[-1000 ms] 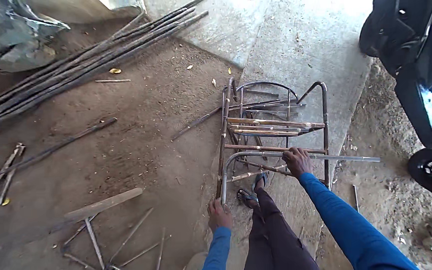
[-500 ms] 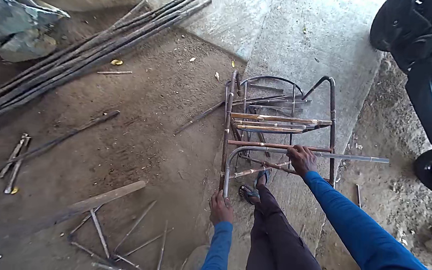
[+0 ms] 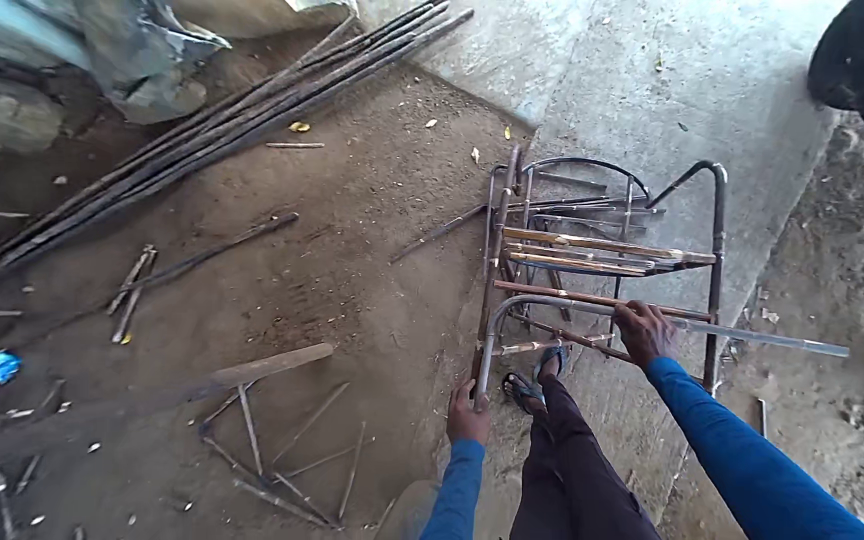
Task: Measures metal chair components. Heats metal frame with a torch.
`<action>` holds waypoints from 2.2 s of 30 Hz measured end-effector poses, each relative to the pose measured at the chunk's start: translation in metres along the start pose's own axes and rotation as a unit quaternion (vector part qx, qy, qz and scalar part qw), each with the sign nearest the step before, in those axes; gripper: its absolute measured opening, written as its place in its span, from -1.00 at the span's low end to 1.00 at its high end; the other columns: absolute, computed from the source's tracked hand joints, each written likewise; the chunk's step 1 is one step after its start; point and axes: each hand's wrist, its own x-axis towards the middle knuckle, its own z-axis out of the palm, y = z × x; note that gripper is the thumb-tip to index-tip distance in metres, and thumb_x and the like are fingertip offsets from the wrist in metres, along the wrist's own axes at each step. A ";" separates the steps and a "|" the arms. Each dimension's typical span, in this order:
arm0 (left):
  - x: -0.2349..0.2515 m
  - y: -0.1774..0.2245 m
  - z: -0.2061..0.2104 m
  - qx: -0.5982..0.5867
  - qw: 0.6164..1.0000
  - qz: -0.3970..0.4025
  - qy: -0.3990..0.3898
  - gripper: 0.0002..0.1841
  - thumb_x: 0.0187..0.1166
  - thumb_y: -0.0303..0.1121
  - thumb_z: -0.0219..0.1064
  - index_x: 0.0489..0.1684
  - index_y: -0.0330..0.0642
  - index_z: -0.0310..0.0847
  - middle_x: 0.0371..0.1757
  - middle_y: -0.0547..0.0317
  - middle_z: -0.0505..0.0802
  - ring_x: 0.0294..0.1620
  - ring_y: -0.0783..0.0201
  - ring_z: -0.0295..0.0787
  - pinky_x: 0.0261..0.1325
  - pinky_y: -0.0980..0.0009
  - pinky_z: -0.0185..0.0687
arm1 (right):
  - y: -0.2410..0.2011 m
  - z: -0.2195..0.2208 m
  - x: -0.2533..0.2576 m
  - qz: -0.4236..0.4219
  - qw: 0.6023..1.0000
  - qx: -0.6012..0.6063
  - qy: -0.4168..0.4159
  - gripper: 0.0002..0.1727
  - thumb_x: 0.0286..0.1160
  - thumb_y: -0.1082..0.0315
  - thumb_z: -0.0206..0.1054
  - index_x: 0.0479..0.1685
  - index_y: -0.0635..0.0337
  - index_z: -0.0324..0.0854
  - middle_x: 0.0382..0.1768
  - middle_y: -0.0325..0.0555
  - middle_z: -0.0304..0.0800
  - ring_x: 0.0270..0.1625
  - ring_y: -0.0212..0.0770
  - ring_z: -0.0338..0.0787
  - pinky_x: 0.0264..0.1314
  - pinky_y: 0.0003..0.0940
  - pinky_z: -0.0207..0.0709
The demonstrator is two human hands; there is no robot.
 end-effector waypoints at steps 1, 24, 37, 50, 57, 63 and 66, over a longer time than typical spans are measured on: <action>-0.002 -0.005 0.000 -0.019 1.000 -0.001 0.009 -0.54 0.47 -0.27 0.52 0.37 -0.14 0.71 0.41 -0.02 0.77 0.39 0.06 0.75 0.43 0.03 0.69 | 0.001 0.000 0.000 -0.003 1.000 -0.004 0.002 -0.81 0.62 0.14 0.42 0.07 -0.13 0.83 0.16 -0.06 0.85 0.22 0.13 0.82 -0.01 0.18 0.73; 0.011 0.071 -0.014 -0.047 0.974 0.166 0.147 -0.61 0.59 -0.12 0.38 0.16 -0.25 0.81 0.12 -0.13 0.85 0.20 -0.07 0.80 0.31 -0.05 0.72 | 0.003 -0.012 -0.003 0.015 0.999 -0.029 -0.019 -0.78 0.62 0.08 0.40 0.09 -0.18 0.84 0.14 -0.11 0.86 0.19 0.04 0.84 0.01 0.16 0.75; 0.107 0.234 0.014 0.322 0.880 0.323 -0.131 -0.54 0.41 -0.38 0.56 0.34 -0.10 0.70 0.52 -0.12 0.67 0.58 -0.23 0.53 0.35 -0.20 0.66 | -0.002 0.001 -0.006 0.025 0.999 -0.019 0.011 -0.83 0.59 0.19 0.35 0.01 -0.13 0.81 0.13 -0.23 0.86 0.29 -0.11 0.79 0.36 -0.06 0.67; 0.115 0.225 0.017 0.351 0.857 0.368 -0.080 -0.69 0.46 -0.41 0.53 0.16 -0.08 0.79 0.34 0.03 0.80 0.48 -0.14 0.65 0.15 -0.10 0.78 | 0.067 0.007 -0.048 0.141 0.984 0.015 0.108 -0.30 0.42 -0.35 0.40 0.38 -0.05 0.71 0.36 -0.18 0.74 0.56 -0.08 0.59 0.82 0.06 0.18; 0.117 0.218 0.019 0.349 0.858 0.370 -0.069 -0.72 0.51 -0.38 0.50 0.17 -0.07 0.79 0.34 0.03 0.80 0.49 -0.11 0.65 0.10 -0.03 0.82 | 0.079 0.014 -0.043 0.115 0.985 0.033 0.121 -0.38 0.34 -0.41 0.41 0.12 -0.14 0.82 0.25 -0.26 0.75 0.48 -0.14 0.62 0.81 0.09 0.15; 0.105 0.209 0.006 0.330 0.858 0.391 -0.045 -0.78 0.54 -0.37 0.47 0.10 -0.02 0.81 0.36 0.11 0.81 0.41 -0.06 0.73 -0.02 -0.06 0.83 | 0.093 0.004 -0.039 0.051 0.991 0.032 0.117 -0.35 0.20 -0.48 0.46 -0.04 -0.14 0.80 0.04 -0.26 0.82 0.25 -0.13 0.69 0.63 0.07 0.25; 0.078 0.210 -0.036 0.355 0.868 0.328 -0.114 -0.69 0.63 -0.29 0.37 0.31 0.00 0.73 0.26 0.04 0.85 0.29 -0.08 0.81 0.04 -0.10 0.80 | 0.081 -0.022 -0.040 -0.008 0.990 0.041 0.134 -0.39 0.16 -0.44 0.51 -0.15 -0.10 0.79 -0.09 -0.25 0.82 0.09 -0.15 0.74 0.51 0.07 0.36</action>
